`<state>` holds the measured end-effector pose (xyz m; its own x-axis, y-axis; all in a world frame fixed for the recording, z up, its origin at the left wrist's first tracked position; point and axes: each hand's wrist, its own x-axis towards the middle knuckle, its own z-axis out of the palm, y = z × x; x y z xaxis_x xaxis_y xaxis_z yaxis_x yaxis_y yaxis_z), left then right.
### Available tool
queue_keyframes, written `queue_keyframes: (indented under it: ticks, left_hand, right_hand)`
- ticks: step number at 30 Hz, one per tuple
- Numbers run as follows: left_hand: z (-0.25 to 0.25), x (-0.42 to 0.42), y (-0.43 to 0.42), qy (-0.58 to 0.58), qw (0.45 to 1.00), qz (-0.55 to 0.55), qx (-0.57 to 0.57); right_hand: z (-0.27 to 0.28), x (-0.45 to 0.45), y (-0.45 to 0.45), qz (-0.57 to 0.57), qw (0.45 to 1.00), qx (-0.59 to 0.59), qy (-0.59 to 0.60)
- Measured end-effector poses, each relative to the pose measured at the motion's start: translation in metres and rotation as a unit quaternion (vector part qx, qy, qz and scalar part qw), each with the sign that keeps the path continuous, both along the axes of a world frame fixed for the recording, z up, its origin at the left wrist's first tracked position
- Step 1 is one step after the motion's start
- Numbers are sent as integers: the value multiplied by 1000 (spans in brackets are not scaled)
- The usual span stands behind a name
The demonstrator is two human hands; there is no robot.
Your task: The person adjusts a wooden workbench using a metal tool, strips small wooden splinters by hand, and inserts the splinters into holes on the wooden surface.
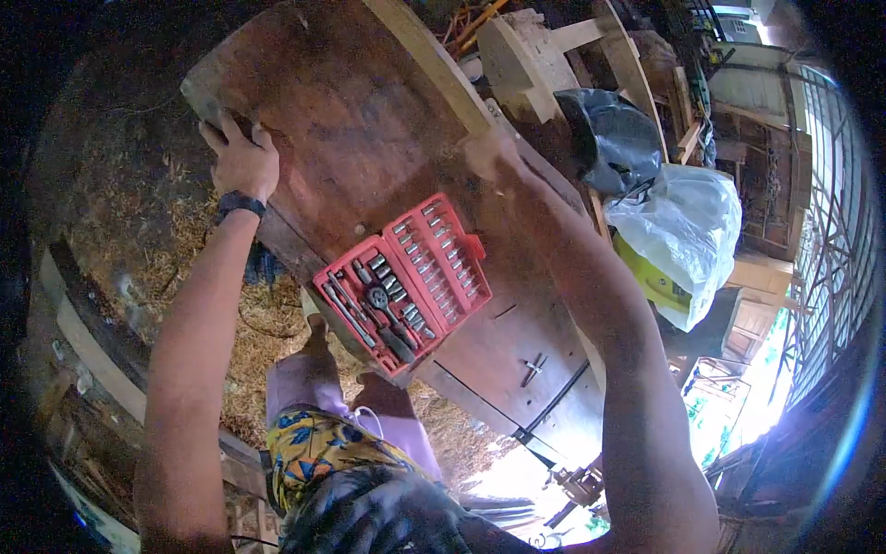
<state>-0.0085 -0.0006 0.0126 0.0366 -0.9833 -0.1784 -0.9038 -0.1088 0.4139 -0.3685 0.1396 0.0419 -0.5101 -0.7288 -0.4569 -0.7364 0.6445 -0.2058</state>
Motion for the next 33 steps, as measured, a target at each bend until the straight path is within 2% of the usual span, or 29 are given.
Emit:
queue_keyframes:
  ticks: [2,5,11,14,17,19,20,21,23,26,28,30,32,33]
  left_hand:
    - [1,-1,0,-2,1000,-4,-2]
    - [3,-1,-1,-1,1000,0,-1]
    - [-2,-1,0,-5,1000,-5,-15]
    - [-2,0,0,-2,1000,-5,-18]
    - [1,-1,0,-2,1000,-1,-10]
    - [-1,-1,0,-13,1000,-1,-12]
    - [-4,-2,0,-17,999,-4,-27]
    - [-9,-1,-1,-21,999,-5,-42]
    - [-12,0,0,-24,999,-4,-49]
    - [-8,-1,-1,-18,999,-2,-43]
    - [-9,0,0,-19,999,-1,-49]
    - [-8,1,-1,-16,999,-4,-35]
    - [-5,0,-1,-6,1000,-4,-23]
    - [-4,0,-1,1,1000,-3,-19]
  right_hand:
    - [0,6,6,166,975,-59,138]
    - [21,27,0,171,977,7,126]
    - [45,56,-7,327,922,65,197]
    - [52,70,-18,299,929,89,199]
    - [-16,1,-24,467,853,158,173]
    - [2,2,-5,285,952,97,45]
    - [8,11,5,213,975,48,28]
    - [16,20,14,143,990,-10,8]
    - [21,48,20,53,984,-161,63]
    - [2,31,22,193,961,-44,194]
    - [20,42,14,78,991,-45,95]
    - [16,38,11,125,986,8,106]
    - [-15,5,11,327,911,111,225]
    - [-17,10,6,266,936,87,213]
